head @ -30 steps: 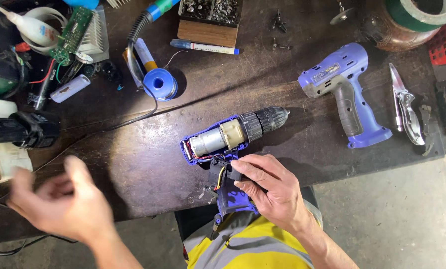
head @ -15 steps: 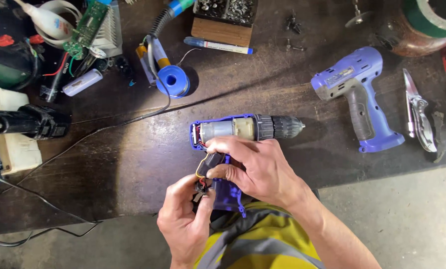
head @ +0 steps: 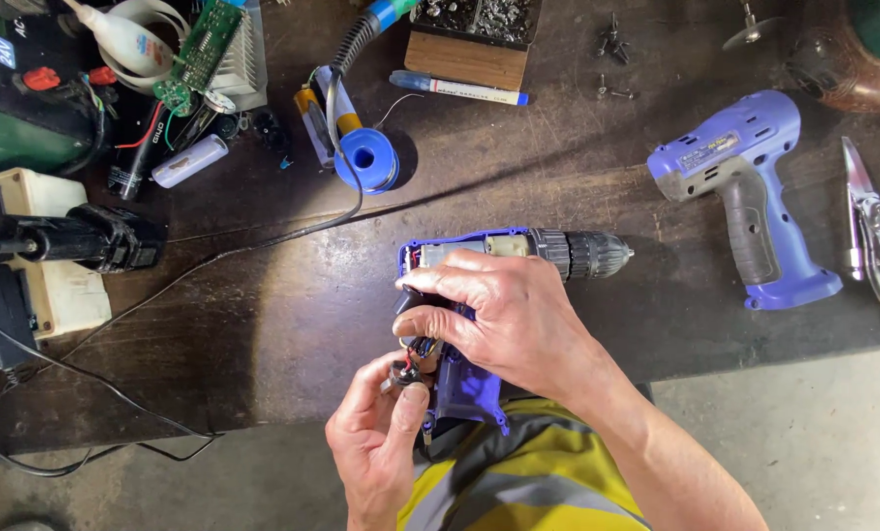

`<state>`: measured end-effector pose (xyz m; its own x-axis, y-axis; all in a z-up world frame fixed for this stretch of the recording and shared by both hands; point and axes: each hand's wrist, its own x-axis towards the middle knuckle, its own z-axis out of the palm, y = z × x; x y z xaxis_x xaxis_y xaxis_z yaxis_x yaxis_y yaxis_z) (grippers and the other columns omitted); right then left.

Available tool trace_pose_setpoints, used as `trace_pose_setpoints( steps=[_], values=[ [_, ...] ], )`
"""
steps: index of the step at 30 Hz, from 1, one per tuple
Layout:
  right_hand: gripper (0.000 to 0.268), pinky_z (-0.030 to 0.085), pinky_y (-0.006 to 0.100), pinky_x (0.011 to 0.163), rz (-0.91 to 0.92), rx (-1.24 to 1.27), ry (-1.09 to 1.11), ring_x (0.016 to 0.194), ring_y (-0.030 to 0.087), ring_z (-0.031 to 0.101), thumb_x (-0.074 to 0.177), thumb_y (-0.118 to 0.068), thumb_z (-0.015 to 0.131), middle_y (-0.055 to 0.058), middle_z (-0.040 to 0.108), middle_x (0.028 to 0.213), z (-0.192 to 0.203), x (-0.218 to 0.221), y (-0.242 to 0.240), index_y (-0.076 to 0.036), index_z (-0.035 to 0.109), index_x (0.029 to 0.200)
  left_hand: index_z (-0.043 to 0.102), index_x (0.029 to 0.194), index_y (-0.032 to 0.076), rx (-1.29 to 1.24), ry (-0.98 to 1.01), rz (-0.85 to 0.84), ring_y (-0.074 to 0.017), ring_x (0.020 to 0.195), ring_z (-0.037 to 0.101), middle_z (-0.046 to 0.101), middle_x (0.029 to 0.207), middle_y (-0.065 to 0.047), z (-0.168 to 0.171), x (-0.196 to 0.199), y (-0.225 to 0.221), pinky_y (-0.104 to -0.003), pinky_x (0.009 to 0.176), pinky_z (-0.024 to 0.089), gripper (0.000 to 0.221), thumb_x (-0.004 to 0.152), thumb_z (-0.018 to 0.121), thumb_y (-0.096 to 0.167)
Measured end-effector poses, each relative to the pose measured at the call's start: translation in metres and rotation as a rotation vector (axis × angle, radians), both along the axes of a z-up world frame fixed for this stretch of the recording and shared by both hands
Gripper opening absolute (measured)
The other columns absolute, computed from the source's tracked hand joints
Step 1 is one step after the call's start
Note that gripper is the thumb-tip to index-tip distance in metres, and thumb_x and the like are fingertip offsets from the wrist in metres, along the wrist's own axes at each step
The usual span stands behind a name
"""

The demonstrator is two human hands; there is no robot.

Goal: Disassembling and cleaning the internal components of a cordless power drill

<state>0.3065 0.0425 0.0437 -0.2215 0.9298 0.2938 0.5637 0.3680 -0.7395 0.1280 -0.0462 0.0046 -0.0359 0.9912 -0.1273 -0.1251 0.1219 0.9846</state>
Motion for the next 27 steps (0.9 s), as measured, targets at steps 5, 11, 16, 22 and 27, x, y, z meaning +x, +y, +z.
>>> trace_pose_setpoints(
  steps=[5,11,16,22,27],
  values=[
    [0.034,0.055,0.031,0.073,0.028,-0.009,0.043,0.088,0.018,0.075,0.092,-0.036,0.072,0.003,0.077,0.101,0.002,0.003,-0.005,-0.01,0.075,0.114,0.068,0.119,-0.005,0.119,0.123,0.055,-0.0184,0.099,0.07,0.073,0.107,-0.014,-0.01,0.005,-0.002,-0.03,0.093,0.056,0.031,0.088,0.073,0.0],
    [0.039,0.056,0.035,0.097,0.149,-0.111,0.165,0.114,0.026,0.073,0.099,-0.031,0.062,0.011,0.075,0.122,0.009,0.017,-0.019,-0.005,0.066,0.127,0.067,0.112,-0.003,0.336,0.307,0.088,-0.0211,0.094,0.071,0.073,0.104,-0.016,-0.014,0.015,-0.003,-0.027,0.084,0.059,0.027,0.086,0.076,-0.001],
    [0.042,0.048,0.04,0.117,0.187,-0.134,0.243,0.135,0.032,0.063,0.104,-0.023,0.057,0.018,0.064,0.142,0.0,0.03,-0.04,-0.001,0.056,0.139,0.062,0.116,-0.003,0.447,0.424,0.017,-0.0245,0.092,0.074,0.072,0.106,-0.019,0.002,0.022,-0.002,-0.029,0.084,0.062,0.033,0.086,0.074,-0.003],
    [0.035,0.054,0.043,0.113,0.053,-0.054,0.337,0.129,0.034,0.066,0.104,-0.022,0.056,0.022,0.06,0.141,-0.011,0.034,-0.058,-0.002,0.062,0.132,0.062,0.114,0.001,0.496,0.533,-0.005,-0.0253,0.094,0.073,0.073,0.105,-0.014,0.001,0.031,-0.008,-0.033,0.086,0.061,0.041,0.081,0.082,0.017],
    [0.028,0.063,0.029,0.09,-0.179,0.076,0.274,0.084,0.017,0.073,0.094,-0.011,0.071,0.018,0.071,0.121,-0.011,0.034,-0.069,0.003,0.069,0.119,0.058,0.109,0.003,0.777,0.696,0.086,-0.0325,0.091,0.074,0.072,0.106,-0.018,-0.007,0.037,-0.011,-0.043,0.085,0.065,0.031,0.087,0.079,0.008]
  ],
)
